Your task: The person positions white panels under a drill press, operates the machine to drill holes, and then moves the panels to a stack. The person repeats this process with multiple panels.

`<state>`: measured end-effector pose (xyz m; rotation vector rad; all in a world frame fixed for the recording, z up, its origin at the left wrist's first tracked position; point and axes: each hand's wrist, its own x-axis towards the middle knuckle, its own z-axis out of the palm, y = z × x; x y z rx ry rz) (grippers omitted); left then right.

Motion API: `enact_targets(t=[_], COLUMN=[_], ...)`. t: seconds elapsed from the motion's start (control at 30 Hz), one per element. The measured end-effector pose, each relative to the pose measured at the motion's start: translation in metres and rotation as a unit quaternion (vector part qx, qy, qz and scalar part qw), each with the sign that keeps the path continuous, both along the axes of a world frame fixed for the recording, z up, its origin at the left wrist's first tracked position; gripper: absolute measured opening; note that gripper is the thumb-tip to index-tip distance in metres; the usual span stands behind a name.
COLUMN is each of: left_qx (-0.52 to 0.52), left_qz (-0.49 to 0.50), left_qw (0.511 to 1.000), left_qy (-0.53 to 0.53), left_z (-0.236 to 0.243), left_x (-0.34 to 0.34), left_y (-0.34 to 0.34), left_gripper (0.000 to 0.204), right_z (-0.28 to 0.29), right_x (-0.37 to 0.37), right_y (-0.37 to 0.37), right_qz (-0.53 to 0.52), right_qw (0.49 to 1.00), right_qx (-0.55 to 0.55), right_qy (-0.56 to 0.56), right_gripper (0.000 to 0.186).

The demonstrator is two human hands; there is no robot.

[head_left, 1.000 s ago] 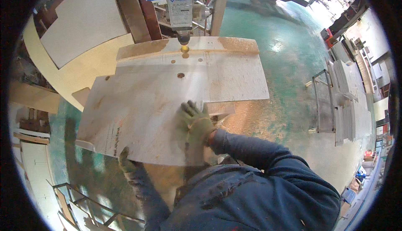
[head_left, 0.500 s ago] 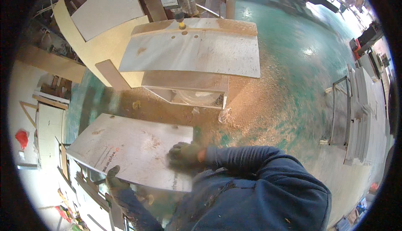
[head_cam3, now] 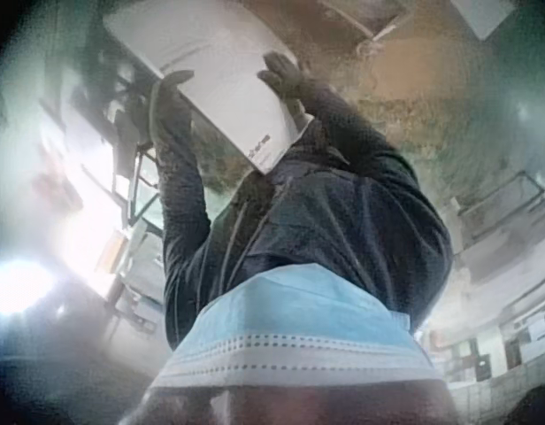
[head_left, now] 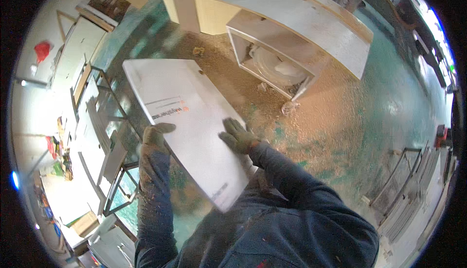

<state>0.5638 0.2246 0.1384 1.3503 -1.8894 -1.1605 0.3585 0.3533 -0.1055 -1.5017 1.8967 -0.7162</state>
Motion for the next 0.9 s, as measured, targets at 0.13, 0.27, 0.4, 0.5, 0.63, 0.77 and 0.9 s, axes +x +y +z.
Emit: enact_targets(t=[0.13,0.27,0.4,0.5,0.63,0.77,0.9], left_qx=[-0.052,-0.136,0.234,0.202,0.217,0.120,0.065], left_qz=[-0.094,-0.196,0.063,0.143,0.174,0.401,0.455], left_qw=[0.993,0.960,0.948,0.923,0.933,0.903,0.888], left_qy=[0.053,0.148,0.208,0.293,0.231,0.098,0.003], left_z=[-0.044,-0.063,0.029,0.025,0.015,-0.062,-0.101], left_x=[0.123,0.232,0.256,0.341,0.408,0.460,0.518], left_y=[0.005,-0.002,0.042,0.086,0.161,0.216,0.164], left_gripper=[0.015,0.020,0.015,0.034,0.054,0.046,0.044], right_z=[-0.016,-0.141,-0.185,-0.091,-0.049,0.050,0.040], right_x=[0.015,0.071,0.091,0.187,0.211,0.289,0.326], right_y=[0.029,0.086,0.089,0.081,0.068,0.053,-0.013], right_qz=[0.021,-0.023,-0.133,-0.134,-0.118,-0.165,-0.111], right_qw=[0.923,0.909,0.875,0.900,0.933,0.943,0.950], right_qx=[0.234,0.061,0.120,0.157,0.085,0.215,0.179], right_qy=[-0.306,-0.412,-0.450,-0.384,-0.328,-0.192,-0.231], right_gripper=[0.070,0.064,0.063,0.061,0.058,0.049,0.049])
